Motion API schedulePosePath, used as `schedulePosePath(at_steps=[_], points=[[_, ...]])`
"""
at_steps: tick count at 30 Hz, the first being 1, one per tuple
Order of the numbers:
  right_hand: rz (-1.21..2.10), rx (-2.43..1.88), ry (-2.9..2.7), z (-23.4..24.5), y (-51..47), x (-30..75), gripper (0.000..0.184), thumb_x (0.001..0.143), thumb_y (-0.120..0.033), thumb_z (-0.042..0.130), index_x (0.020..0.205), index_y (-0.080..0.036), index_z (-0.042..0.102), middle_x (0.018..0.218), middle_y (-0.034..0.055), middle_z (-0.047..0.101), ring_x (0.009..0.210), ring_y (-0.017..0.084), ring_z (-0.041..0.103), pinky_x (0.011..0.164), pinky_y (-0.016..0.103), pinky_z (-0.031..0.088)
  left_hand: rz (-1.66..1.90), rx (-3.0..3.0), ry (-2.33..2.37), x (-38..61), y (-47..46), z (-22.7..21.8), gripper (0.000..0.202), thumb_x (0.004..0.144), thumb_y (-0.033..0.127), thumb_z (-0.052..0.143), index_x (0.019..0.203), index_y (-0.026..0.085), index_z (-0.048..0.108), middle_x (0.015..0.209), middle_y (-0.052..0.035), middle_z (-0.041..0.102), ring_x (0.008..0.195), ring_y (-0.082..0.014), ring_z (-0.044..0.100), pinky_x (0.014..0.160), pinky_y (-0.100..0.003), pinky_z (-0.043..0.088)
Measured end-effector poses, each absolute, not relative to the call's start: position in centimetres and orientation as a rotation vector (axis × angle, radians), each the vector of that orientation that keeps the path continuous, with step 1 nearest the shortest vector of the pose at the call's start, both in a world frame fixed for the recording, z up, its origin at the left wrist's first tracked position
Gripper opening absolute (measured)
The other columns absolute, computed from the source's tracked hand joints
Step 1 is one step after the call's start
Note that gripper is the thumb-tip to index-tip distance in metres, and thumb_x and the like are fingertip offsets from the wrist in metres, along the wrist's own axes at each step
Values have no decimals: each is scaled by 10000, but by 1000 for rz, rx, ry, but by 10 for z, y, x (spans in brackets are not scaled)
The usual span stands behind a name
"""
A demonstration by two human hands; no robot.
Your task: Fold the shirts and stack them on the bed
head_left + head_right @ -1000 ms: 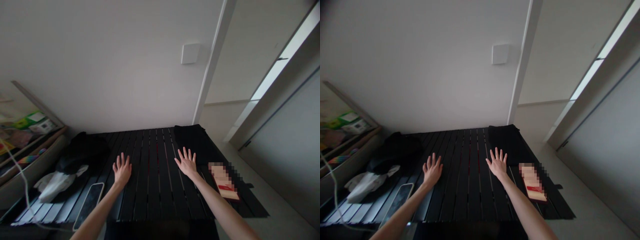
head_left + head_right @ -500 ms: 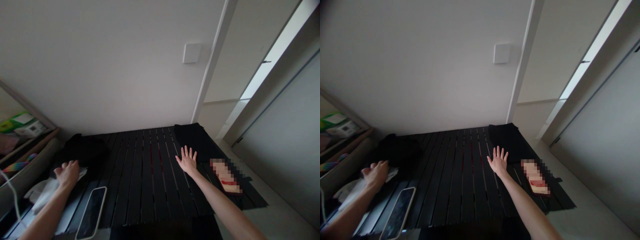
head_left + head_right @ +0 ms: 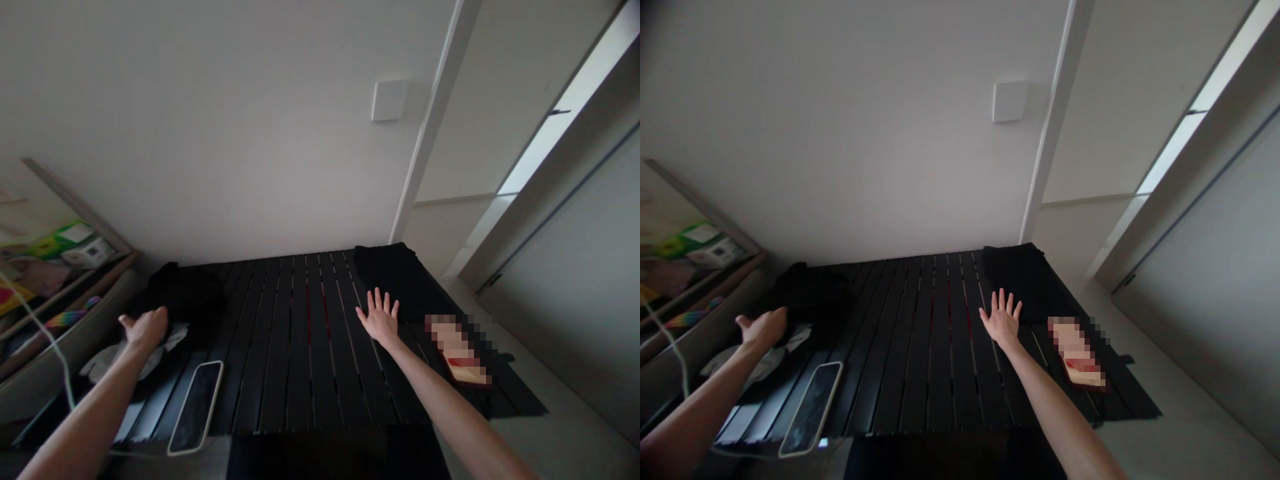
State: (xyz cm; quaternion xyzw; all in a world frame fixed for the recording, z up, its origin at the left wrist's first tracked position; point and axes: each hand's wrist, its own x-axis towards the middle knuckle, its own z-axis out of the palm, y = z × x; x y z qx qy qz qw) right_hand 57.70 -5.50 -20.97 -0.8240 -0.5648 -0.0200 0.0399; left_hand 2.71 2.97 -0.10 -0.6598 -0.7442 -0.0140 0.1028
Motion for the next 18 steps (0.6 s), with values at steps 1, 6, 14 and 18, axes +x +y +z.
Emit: schedulePosePath(at_steps=[1, 6, 14, 18], points=[[-48, -2520, -1733, -209, -55, 577, 775, 915, -636, 157, 1507, -139, 201, 1594, 109, 53, 1435, 377, 16, 1103, 597, -58, 18, -1928, -2192, 31, 27, 3, 154, 792, 99, 429, 708, 120, 556, 499, 2, 542, 627, -180, 544, 896, -492, 233], [-22, -2506, -1742, -209, -56, 578, 783, 911, -639, 137, 1509, -136, 187, 1595, 109, 46, 1434, 381, 26, 1105, 595, -52, -159, -1822, -1880, 76, 19, 48, 340, 868, 107, 343, 1171, 99, 495, 1022, -111, 662, 946, -206, 565, 998, -460, 172], [-23, -2526, -1748, -210, -56, 578, 778, 909, -634, 125, 1506, -142, 213, 1594, 114, 65, 1435, 378, 38, 1106, 599, -26, -963, -1989, -1498, 175, 7, 95, 329, 938, 143, 318, 1183, 157, 537, 1026, -54, 659, 922, -179, 555, 914, -335, 351], [-37, -2531, -1743, -209, -57, 576, 765, 913, -626, 155, 1503, -145, 224, 1592, 116, 82, 1433, 380, 51, 1105, 603, -19, -1029, -2368, -1287, 231, -16, 105, 329, 989, 248, 285, 1179, 212, 552, 1036, -36, 666, 904, -176, 571, 873, -326, 399]])
